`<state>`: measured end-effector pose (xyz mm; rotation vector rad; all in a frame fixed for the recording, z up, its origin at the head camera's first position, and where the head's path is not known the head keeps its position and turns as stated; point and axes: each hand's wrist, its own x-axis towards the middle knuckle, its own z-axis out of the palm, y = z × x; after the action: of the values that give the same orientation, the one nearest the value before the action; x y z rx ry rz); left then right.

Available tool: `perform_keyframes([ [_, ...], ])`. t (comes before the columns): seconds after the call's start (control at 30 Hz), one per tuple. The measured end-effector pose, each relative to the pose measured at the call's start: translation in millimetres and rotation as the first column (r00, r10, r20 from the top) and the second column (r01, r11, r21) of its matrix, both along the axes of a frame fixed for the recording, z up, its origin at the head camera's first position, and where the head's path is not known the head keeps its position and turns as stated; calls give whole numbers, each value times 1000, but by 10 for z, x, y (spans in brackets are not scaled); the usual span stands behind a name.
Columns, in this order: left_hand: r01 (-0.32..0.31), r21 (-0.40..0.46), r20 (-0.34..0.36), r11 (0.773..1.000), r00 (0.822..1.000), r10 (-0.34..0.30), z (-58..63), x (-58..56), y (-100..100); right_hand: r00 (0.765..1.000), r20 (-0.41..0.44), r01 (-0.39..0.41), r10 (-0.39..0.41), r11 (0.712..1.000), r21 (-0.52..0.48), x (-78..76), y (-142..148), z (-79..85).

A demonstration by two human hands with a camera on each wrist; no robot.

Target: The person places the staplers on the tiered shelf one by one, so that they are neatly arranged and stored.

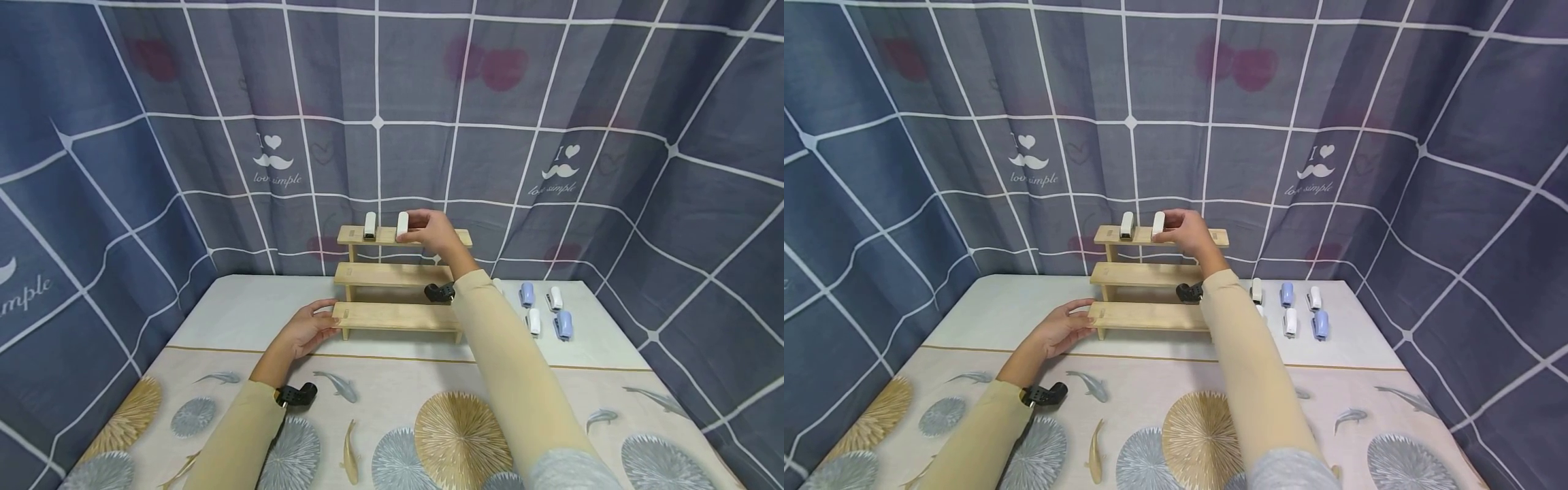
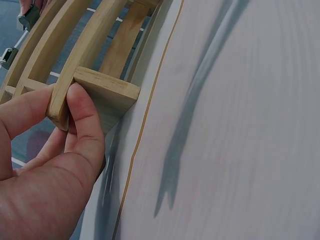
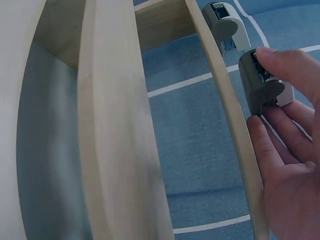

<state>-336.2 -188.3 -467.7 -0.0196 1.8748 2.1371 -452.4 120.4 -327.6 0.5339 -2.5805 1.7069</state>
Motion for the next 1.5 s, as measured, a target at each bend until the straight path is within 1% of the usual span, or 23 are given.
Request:
perform_keyframes([
  [0.2, 4, 0, -1, 1000, 1000, -4, 11, 2, 0, 1000, -16, 17, -16, 999, 41, -53, -37, 31],
  [0.4, 3, 5, -5, 1000, 1000, -3, 15, -10, 16, 999, -22, 33, -31, 997, 73, -58, -56, 56],
  [0.6, -4, 3, 7, 1000, 1000, 4, 34, -2, 4, 999, -16, 37, -36, 997, 73, -60, -61, 64],
  [0.8, 5, 6, -4, 1000, 1000, -5, 42, 6, -6, 1000, -6, 29, -29, 997, 66, -77, -63, 54],
  [1.13, 6, 1, -4, 1000, 1000, -6, 11, -6, -3, 999, 13, 30, -31, 997, 74, -68, -63, 47],
  [1.5, -4, 9, -5, 1000, 1000, 4, -30, -2, -4, 999, -1, 35, -35, 994, 104, -36, -48, 25],
])
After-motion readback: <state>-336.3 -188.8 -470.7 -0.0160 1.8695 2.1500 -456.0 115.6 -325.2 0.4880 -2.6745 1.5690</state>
